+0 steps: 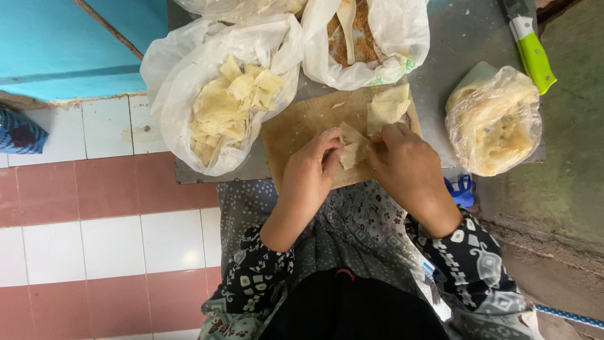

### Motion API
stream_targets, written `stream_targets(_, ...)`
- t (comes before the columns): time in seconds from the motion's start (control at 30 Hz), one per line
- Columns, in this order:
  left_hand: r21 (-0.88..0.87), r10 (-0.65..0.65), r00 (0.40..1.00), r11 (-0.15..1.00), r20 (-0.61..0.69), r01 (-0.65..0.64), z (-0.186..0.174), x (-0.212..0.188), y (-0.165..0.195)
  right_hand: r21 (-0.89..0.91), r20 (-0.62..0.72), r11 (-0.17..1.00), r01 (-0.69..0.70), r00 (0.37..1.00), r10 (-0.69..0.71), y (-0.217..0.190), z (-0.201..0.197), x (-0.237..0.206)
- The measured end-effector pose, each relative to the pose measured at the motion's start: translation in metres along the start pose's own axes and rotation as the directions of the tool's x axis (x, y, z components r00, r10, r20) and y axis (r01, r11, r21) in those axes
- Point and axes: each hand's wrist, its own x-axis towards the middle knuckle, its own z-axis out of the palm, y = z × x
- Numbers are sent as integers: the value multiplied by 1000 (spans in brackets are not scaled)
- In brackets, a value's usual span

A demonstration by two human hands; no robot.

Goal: The person sits with a cutting board on their lap, takes thin dough sheets from a plastic bag, and spoons brown filling from another bag onto each sheet. They fold and pinch the dough around the filling by hand and set the wrapped pieces aside, repeating the process.

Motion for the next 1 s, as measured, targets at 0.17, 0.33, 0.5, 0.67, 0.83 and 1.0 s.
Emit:
stream_targets(0.17, 55, -37, 997, 998, 64, 34, 2, 2, 0, 159, -26, 986, -60, 998, 64, 14, 23, -6)
stream_targets(0.33, -196, 23, 999, 980, -36, -30, 2, 1, 5, 402, 50, 887, -226, 973, 225, 23, 22, -6)
stream_targets(0.5, 199, 136, 988, 973, -72, -119, -1, -3, 2, 616, 95, 761, -203, 978, 185, 27, 21, -8)
stream_targets(0.67, 302, 197, 980, 935, -15, -183, -1, 2, 2, 720, 85, 660, -213, 972, 221, 25, 31, -8)
stream_targets(0.83, 293, 279, 960, 919, -9, -264, -5, 4, 6, 744, 39, 652, -148, 983, 179, 20, 34, -6)
stream_targets(1.0, 410, 279, 960, 873, 23, -264, -11, 4, 3, 516, -83, 854, -69, 988, 129, 13, 33, -16)
